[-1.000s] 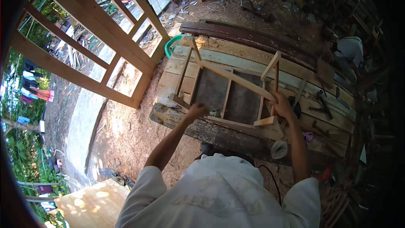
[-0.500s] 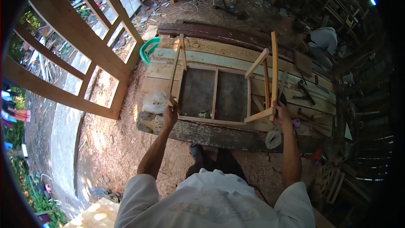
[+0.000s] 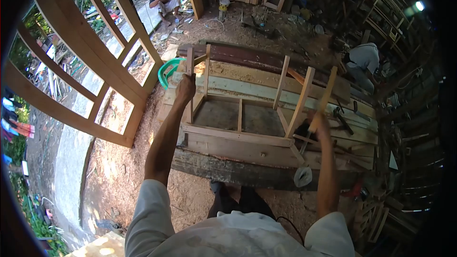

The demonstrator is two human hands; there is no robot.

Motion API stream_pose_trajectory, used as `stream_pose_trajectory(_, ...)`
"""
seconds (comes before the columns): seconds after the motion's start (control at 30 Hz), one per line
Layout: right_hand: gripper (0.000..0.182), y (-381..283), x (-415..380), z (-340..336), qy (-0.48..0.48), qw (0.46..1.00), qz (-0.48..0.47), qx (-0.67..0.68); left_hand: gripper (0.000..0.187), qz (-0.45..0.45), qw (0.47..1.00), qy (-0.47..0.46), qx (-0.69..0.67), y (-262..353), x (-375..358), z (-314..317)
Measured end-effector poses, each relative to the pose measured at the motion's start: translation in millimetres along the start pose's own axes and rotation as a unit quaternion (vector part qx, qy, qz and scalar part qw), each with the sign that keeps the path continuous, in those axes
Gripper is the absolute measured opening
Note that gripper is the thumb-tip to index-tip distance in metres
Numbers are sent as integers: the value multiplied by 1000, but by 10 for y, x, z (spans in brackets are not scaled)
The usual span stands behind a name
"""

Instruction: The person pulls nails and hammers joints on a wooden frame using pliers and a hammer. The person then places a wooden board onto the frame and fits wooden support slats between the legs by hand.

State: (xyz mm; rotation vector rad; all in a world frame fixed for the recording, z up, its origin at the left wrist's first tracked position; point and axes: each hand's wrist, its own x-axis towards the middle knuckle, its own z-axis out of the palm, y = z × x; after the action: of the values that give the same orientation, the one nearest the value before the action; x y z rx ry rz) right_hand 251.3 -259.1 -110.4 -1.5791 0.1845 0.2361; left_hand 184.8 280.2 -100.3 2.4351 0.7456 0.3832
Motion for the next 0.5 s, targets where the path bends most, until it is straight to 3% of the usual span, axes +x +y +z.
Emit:
stream_pose_trajectory(0.07, 38, 350, -191, 134, -17, 984, -69, -162, 52, 11, 1000, -1, 1, 71, 292, 93)
stream_pose_trajectory(0.1, 35, 460, -218, 260, -23, 988, -34, -151, 53, 40, 998, 33, -34, 39, 464, 212)
stream_pose_trajectory(0.13, 35, 465, -241, 401, -23, 988, -32, -152, 55, 21, 997, -17, -70, 167, 505, 124)
stream_pose_trajectory(0.2, 32, 406, -290, 594, -10, 987, -88, -132, 56, 144, 977, 124, 99, -210, 880, 537)
stream_pose_trajectory(0.27, 32, 315, -131, 638, -5, 989, -95, -112, 57, 114, 973, 198, -19, 382, 241, 136)
stream_pose_trajectory(0.37, 30, 333, 144, 635, -2, 990, -98, -100, 73, -19, 972, 235, -15, 125, -316, 225)
stream_pose_trajectory(0.4, 29, 329, 234, 602, -8, 988, -97, -117, 75, -26, 973, 227, 30, -93, -444, 290)
stream_pose_trajectory(0.43, 29, 295, 293, 588, -7, 989, -97, -115, 77, -91, 976, 182, 72, -243, -535, 279)
stream_pose_trajectory(0.47, 27, 229, 362, 597, -13, 992, -92, -90, 76, -62, 982, 176, 14, -502, -553, 331)
stream_pose_trajectory(0.5, 25, 207, 419, 573, -18, 994, -88, -65, 73, -129, 976, 76, -158, -447, -559, 296)
